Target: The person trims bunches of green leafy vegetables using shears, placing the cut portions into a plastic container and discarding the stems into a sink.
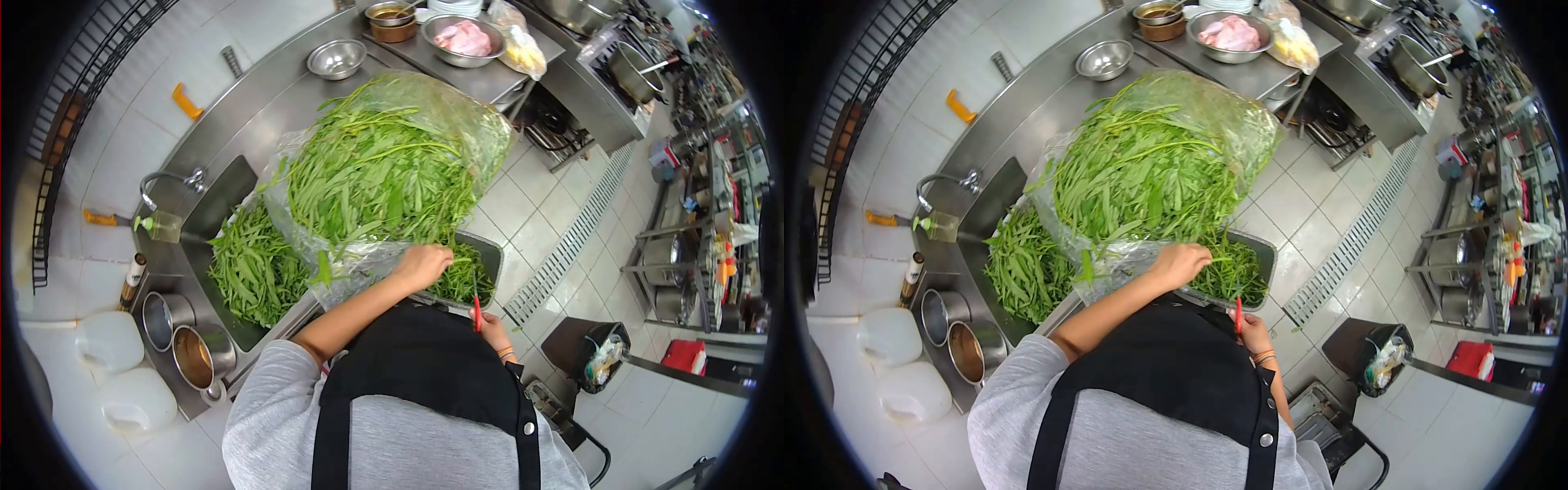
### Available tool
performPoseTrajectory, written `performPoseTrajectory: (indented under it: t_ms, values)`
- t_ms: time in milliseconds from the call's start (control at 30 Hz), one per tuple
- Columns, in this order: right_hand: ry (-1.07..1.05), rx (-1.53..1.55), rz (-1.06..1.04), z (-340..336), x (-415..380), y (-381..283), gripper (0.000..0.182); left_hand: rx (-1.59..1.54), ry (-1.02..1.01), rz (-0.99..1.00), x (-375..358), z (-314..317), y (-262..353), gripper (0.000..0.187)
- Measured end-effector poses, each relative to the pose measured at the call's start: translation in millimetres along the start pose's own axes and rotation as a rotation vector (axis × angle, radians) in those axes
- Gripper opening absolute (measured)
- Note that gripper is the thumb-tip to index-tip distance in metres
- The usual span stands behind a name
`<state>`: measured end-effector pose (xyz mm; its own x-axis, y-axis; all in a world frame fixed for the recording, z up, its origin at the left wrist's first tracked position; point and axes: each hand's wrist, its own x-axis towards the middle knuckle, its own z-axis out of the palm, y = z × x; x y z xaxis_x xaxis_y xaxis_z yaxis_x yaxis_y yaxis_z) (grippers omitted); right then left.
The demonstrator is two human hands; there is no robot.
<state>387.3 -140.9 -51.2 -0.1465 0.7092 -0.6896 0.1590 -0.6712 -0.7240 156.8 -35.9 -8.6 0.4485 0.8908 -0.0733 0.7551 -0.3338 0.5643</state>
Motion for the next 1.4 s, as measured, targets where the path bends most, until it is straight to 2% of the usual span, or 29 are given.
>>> performPoseTrajectory:
  t_ms: [67, 133, 167, 267, 333, 367, 400, 467, 533, 567, 600, 633, 667, 733, 767, 833, 900, 933, 967, 1000, 1033, 1067, 1133, 1200, 1233, 1300, 1333, 1400]
  values:
    - [0.097, -0.248, 0.137, -7, 10, 6, 0.047, -0.163, 0.205, -0.118, -25, -36, -10, 0.018]
    - [0.079, -0.282, 0.172, -9, 14, -3, 0.051, -0.170, 0.438, -0.219, -57, -76, -30, 0.019]
    - [0.093, -0.275, 0.220, -11, 20, 0, 0.052, -0.239, 0.517, -0.318, -77, -99, -41, 0.021]
    - [0.099, -0.197, 0.278, -1, 31, -9, 0.045, -0.091, 0.806, -0.649, -136, -143, -97, 0.023]
    - [0.062, -0.110, -0.223, 17, 39, -23, 0.035, 0.552, 0.913, -0.726, -161, -157, -113, 0.029]
    - [0.034, -0.043, -0.313, 29, 45, -31, 0.031, 0.558, 0.919, -0.824, -168, -154, -116, 0.036]
    - [-0.016, -0.039, -0.375, 47, 41, -57, 0.031, 0.562, 0.919, -0.829, -171, -152, -111, 0.036]
    - [-0.075, -0.123, -0.544, 84, 49, -91, 0.027, 0.126, 0.682, -0.682, -168, -138, -92, 0.038]
    - [-0.084, -0.172, -0.725, 127, 66, -115, 0.018, -0.136, 0.369, -0.777, -163, -96, -94, 0.041]
    - [-0.082, -0.133, -0.798, 152, 80, -122, 0.018, -0.122, 0.333, -0.783, -158, -81, -86, 0.039]
    - [-0.191, -0.066, -0.680, 170, 98, -126, 0.026, -0.108, 0.294, -0.787, -155, -69, -82, 0.037]
    - [-0.202, -0.114, -0.825, 185, 93, -146, 0.028, -0.104, 0.298, -0.783, -156, -56, -88, 0.037]
    - [-0.199, -0.112, -0.831, 192, 100, -151, 0.028, -0.078, 0.344, -0.739, -156, -41, -97, 0.034]
    - [-0.200, -0.454, -0.890, 202, 122, -146, 0.028, -0.048, 0.385, -0.685, -155, -40, -100, 0.032]
    - [-0.225, -0.380, -0.799, 203, 131, -138, 0.028, -0.073, 0.463, -0.680, -155, -46, -97, 0.029]
    - [-0.201, -0.297, -0.743, 189, 126, -133, 0.026, -0.088, 0.614, -0.650, -151, -69, -79, 0.021]
    - [-0.217, -0.061, -0.652, 164, 109, -133, 0.026, -0.086, 0.643, -0.601, -143, -89, -65, 0.020]
    - [-0.163, 0.065, -0.718, 143, 94, -130, 0.025, -0.085, 0.668, -0.563, -140, -97, -55, 0.020]
    - [-0.107, 0.185, -0.781, 116, 84, -123, 0.025, -0.196, 0.634, -0.479, -121, -102, -33, 0.019]
    - [0.005, 0.094, -0.795, 94, 84, -109, 0.026, -0.309, 0.581, -0.404, -109, -94, -26, 0.020]
    - [0.092, 0.081, -0.802, 76, 76, -103, 0.026, -0.381, 0.342, -0.373, -96, -91, -19, 0.027]
    - [0.165, 0.132, -0.794, 61, 71, -94, 0.027, -0.381, 0.336, -0.365, -87, -81, -16, 0.027]
    - [0.293, 0.165, -0.791, 34, 63, -75, 0.026, -0.033, 0.448, -0.208, -70, -58, -18, 0.035]
    - [0.425, 0.136, -0.666, 10, 50, -56, 0.025, 0.149, 0.412, -0.432, -63, -60, -38, 0.046]
    - [0.448, 0.137, -0.669, 5, 44, -52, 0.025, 0.184, 0.384, -0.516, -63, -61, -52, 0.035]
    - [0.582, 0.217, -0.711, -2, 33, -45, 0.023, 0.140, 0.131, -0.681, -67, -49, -100, 0.031]
    - [0.599, 0.221, -0.717, -5, 29, -38, 0.023, 0.141, 0.130, -0.662, -65, -45, -108, 0.031]
    - [0.639, 0.216, -0.672, -9, 25, -26, 0.021, -0.032, 0.024, -0.482, -61, -40, -117, 0.022]
